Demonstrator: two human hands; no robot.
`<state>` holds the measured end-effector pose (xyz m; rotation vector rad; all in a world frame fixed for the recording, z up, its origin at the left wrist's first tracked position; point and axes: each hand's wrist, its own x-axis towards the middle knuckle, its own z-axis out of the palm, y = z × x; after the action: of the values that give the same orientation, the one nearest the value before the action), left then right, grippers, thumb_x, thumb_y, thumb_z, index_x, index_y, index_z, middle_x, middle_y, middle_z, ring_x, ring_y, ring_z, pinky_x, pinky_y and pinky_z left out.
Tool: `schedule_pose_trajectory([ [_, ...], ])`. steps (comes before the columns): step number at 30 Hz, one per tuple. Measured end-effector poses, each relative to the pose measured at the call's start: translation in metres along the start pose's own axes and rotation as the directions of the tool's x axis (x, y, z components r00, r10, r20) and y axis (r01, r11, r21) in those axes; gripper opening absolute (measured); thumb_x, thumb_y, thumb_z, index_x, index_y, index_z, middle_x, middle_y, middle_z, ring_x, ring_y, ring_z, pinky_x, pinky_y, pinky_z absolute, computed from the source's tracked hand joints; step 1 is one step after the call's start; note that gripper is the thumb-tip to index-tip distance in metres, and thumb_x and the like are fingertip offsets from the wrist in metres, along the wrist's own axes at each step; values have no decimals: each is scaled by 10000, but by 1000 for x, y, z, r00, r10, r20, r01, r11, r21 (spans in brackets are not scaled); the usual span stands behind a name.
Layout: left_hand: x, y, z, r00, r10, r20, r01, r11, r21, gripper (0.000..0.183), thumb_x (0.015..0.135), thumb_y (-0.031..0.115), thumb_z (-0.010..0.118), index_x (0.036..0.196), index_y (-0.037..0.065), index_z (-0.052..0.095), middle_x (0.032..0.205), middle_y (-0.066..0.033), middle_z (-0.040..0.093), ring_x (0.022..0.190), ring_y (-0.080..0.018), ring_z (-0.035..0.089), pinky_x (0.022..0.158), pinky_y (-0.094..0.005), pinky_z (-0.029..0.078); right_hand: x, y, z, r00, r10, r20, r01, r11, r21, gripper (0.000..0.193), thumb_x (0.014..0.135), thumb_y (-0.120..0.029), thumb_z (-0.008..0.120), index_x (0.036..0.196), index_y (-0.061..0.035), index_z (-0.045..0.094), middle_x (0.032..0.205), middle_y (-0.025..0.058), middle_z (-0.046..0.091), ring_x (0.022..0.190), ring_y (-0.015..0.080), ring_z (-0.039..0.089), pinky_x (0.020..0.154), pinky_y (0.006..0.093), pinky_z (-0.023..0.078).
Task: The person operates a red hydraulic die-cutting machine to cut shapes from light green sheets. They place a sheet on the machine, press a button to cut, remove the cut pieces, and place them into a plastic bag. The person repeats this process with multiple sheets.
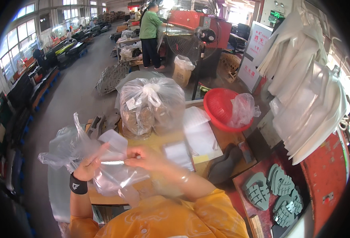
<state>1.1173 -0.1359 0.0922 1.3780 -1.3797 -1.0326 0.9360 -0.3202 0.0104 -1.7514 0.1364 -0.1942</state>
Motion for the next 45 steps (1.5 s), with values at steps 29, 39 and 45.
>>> schedule_pose_trajectory([
  [29, 57, -62, 36, 646, 456, -613, 168, 698, 696, 356, 690, 22, 680, 1036, -9, 604, 970, -157, 595, 942, -342, 551, 971, -419, 383, -22, 64, -23, 961, -65, -270, 38, 994, -104, 279, 825, -245, 673, 732, 11, 608, 591, 116, 555, 537, 162, 483, 544, 320, 412],
  [39, 34, -186, 134, 778, -263, -570, -51, 879, -475, 201, 955, 225, 473, 925, 48, 563, 831, -46, 628, 773, -153, 615, 648, -272, 506, -14, 110, 28, 997, -81, 10, 81, 972, -220, 301, 800, -292, 692, 743, -12, 596, 657, 111, 574, 581, 191, 558, 531, 360, 408],
  [45, 16, -184, 90, 822, -279, -496, -357, 426, -831, 260, 969, 285, 432, 949, 81, 590, 869, -30, 660, 787, -164, 621, 713, -308, 506, -23, 100, 0, 933, 126, -337, 177, 654, 735, 216, 897, -226, 599, 962, -24, 640, 823, 46, 657, 673, 140, 610, 641, 275, 498],
])
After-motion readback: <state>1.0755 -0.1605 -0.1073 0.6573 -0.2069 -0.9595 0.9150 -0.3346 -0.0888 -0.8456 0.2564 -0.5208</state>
